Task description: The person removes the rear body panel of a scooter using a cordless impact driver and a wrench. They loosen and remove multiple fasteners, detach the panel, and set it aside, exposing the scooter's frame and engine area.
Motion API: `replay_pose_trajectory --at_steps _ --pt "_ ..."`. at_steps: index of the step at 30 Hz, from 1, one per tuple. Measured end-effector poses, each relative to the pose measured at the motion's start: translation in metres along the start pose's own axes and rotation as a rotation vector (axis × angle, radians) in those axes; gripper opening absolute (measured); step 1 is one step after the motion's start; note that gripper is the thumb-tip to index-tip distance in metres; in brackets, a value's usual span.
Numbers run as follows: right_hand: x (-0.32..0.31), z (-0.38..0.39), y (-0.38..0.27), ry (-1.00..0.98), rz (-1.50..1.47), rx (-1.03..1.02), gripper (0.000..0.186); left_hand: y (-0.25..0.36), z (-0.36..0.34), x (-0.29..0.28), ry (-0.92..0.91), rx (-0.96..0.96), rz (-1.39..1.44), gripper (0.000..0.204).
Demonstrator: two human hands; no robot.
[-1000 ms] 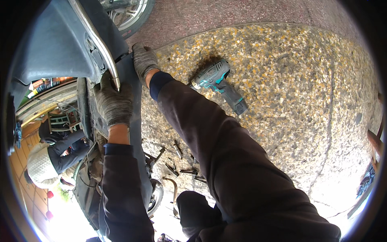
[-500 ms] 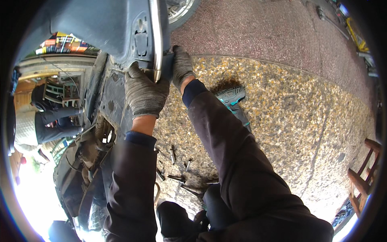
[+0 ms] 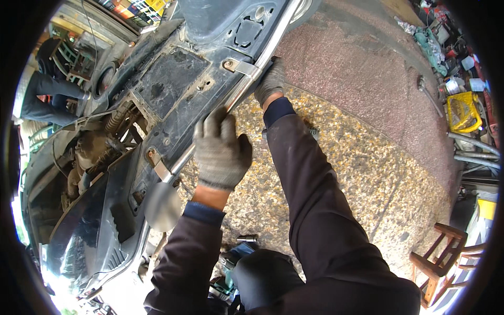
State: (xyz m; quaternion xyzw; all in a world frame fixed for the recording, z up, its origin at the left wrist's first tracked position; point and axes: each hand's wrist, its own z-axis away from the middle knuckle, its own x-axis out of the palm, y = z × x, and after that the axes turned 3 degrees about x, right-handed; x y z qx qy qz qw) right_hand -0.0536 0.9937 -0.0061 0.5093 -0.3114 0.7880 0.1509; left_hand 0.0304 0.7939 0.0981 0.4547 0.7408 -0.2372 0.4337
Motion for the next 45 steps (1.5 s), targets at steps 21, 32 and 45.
replay_pose_trajectory --at_steps 21,32,45 --pt "-0.001 0.04 0.022 -0.014 -0.107 0.016 0.043 -0.029 0.034 -0.035 0.01 -0.084 -0.076 0.033" --pt "-0.024 0.038 0.005 0.065 0.071 0.125 0.037 -0.02 0.036 -0.029 0.014 -0.036 -0.223 0.035" --pt "-0.196 0.202 -0.049 0.649 2.113 -0.436 0.044 -0.039 0.026 -0.023 -0.202 -0.027 -0.36 0.041"
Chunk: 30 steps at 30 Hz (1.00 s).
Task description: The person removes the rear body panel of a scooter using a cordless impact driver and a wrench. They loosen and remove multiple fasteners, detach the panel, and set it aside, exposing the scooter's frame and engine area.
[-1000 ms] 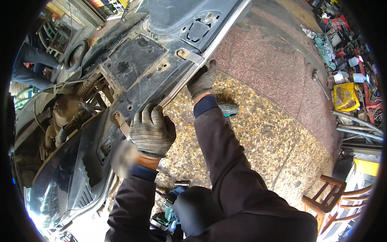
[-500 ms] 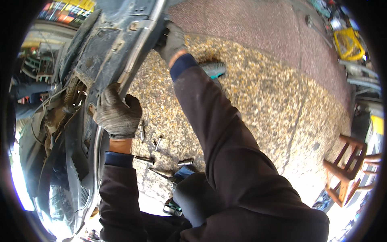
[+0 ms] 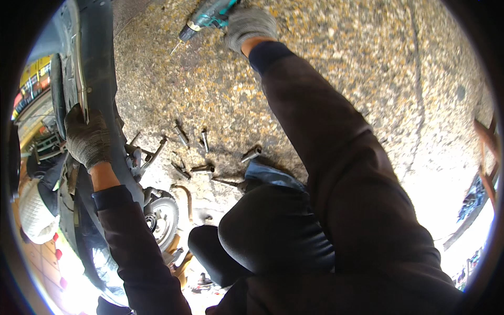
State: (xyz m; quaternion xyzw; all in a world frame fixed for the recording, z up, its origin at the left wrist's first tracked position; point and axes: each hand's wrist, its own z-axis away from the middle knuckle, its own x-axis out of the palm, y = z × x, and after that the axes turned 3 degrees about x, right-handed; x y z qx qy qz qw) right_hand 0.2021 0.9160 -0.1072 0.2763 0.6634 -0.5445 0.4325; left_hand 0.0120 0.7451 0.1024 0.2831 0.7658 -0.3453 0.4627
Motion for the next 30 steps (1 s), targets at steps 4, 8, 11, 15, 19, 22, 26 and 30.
replay_pose_trajectory --at_steps 4,8,11,15,19,22,26,30 --pt "-0.028 -0.008 0.02 -0.791 -0.411 0.165 0.03 -0.002 -0.005 -0.003 -0.063 -0.014 -0.073 0.041" --pt "-0.029 0.038 0.027 -0.636 -0.729 -0.061 0.051 0.001 -0.006 -0.004 -0.103 0.006 -0.136 0.039" --pt "-0.023 0.075 0.02 -0.698 -1.22 -0.101 0.059 0.004 -0.007 -0.005 -0.138 0.025 -0.148 0.037" --pt "-0.024 0.092 -0.023 -0.49 -1.166 -0.245 0.057 0.005 -0.011 -0.007 -0.152 0.014 -0.129 0.036" --pt "-0.029 0.091 -0.044 -0.293 -1.096 -0.396 0.057 0.003 -0.013 -0.008 -0.218 -0.023 -0.142 0.036" --pt "-0.029 0.091 -0.046 -0.381 -1.178 -0.36 0.057 0.004 -0.013 -0.006 -0.197 -0.032 -0.158 0.036" --pt "-0.029 0.094 -0.045 -0.334 -1.161 -0.36 0.056 0.006 -0.013 -0.006 -0.188 -0.004 -0.201 0.036" --pt "-0.03 0.096 -0.052 -0.434 -1.144 -0.352 0.054 0.009 -0.014 -0.007 -0.209 -0.026 -0.215 0.036"
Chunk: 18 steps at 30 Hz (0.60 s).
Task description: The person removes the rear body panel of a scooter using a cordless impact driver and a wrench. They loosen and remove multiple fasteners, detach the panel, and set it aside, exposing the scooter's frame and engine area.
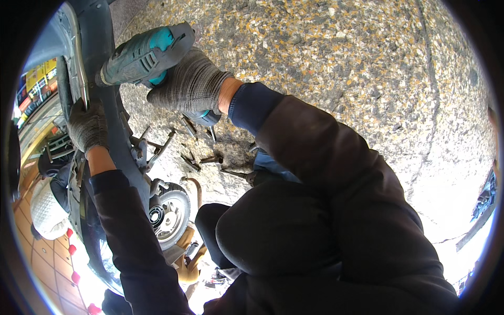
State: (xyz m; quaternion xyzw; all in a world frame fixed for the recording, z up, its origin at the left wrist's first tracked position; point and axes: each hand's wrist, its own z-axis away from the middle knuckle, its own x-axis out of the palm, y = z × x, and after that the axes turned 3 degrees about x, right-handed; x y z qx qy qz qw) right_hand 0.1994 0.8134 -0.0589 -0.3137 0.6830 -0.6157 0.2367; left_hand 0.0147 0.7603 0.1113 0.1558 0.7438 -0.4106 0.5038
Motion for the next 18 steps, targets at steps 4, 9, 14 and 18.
replay_pose_trajectory --at_steps 4,9,14,18 --pt "0.0034 0.0007 -0.0006 0.016 0.024 -0.043 0.055 0.0008 0.0003 -0.0003 0.013 0.014 0.023 0.037" --pt "0.0041 0.0031 0.0024 0.018 0.046 -0.037 0.058 0.001 -0.0004 -0.0002 -0.013 -0.007 -0.01 0.039" --pt "0.0042 0.0027 0.0038 0.022 0.025 -0.064 0.06 0.0034 0.0001 -0.0009 0.01 -0.012 0.001 0.041" --pt "0.0046 0.0064 0.001 0.095 -0.208 -0.061 0.049 0.0037 0.0001 -0.0007 0.014 -0.03 0.014 0.041"
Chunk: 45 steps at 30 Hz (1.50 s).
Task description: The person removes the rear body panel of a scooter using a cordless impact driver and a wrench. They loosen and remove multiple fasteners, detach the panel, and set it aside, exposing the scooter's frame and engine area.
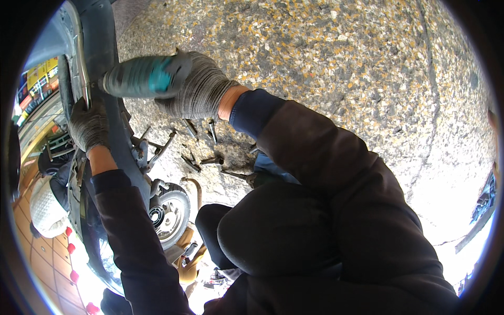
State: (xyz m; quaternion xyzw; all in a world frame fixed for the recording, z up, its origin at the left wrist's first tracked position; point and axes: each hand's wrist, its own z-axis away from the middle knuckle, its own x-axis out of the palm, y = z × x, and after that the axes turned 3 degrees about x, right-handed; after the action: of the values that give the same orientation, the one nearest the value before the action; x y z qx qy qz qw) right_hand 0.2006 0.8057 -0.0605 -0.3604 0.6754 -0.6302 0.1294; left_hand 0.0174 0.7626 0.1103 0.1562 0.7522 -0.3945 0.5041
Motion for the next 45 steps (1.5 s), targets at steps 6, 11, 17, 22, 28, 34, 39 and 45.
replay_pose_trajectory --at_steps 6,11,17,22,28,34,39,45 --pt "-0.003 -0.008 -0.005 -0.157 -0.409 0.304 0.049 -0.005 -0.003 0.003 -0.016 0.012 0.004 0.041" --pt "-0.005 -0.007 -0.002 -0.251 0.057 0.237 0.057 -0.003 -0.003 0.002 -0.004 -0.008 0.004 0.045" --pt "0.011 -0.005 0.01 -0.147 0.048 0.141 0.05 0.008 -0.004 0.001 0.004 -0.114 -0.018 0.058" --pt "0.007 -0.004 0.01 -0.122 0.158 -0.12 0.05 0.011 -0.006 0.0 0.005 -0.155 -0.029 0.063" --pt "0.007 -0.002 0.006 -0.113 -0.081 0.085 0.044 0.01 -0.006 0.001 0.007 -0.136 -0.028 0.062" --pt "0.007 -0.005 0.013 -0.102 0.056 -0.013 0.045 0.009 -0.008 0.003 -0.012 -0.134 -0.013 0.061" --pt "0.008 -0.004 0.012 -0.103 0.016 -0.039 0.047 0.007 -0.006 0.004 0.003 -0.137 0.011 0.058" --pt "0.001 0.002 0.008 -0.12 -0.138 0.105 0.052 0.005 -0.006 0.007 0.044 -0.114 0.01 0.059"
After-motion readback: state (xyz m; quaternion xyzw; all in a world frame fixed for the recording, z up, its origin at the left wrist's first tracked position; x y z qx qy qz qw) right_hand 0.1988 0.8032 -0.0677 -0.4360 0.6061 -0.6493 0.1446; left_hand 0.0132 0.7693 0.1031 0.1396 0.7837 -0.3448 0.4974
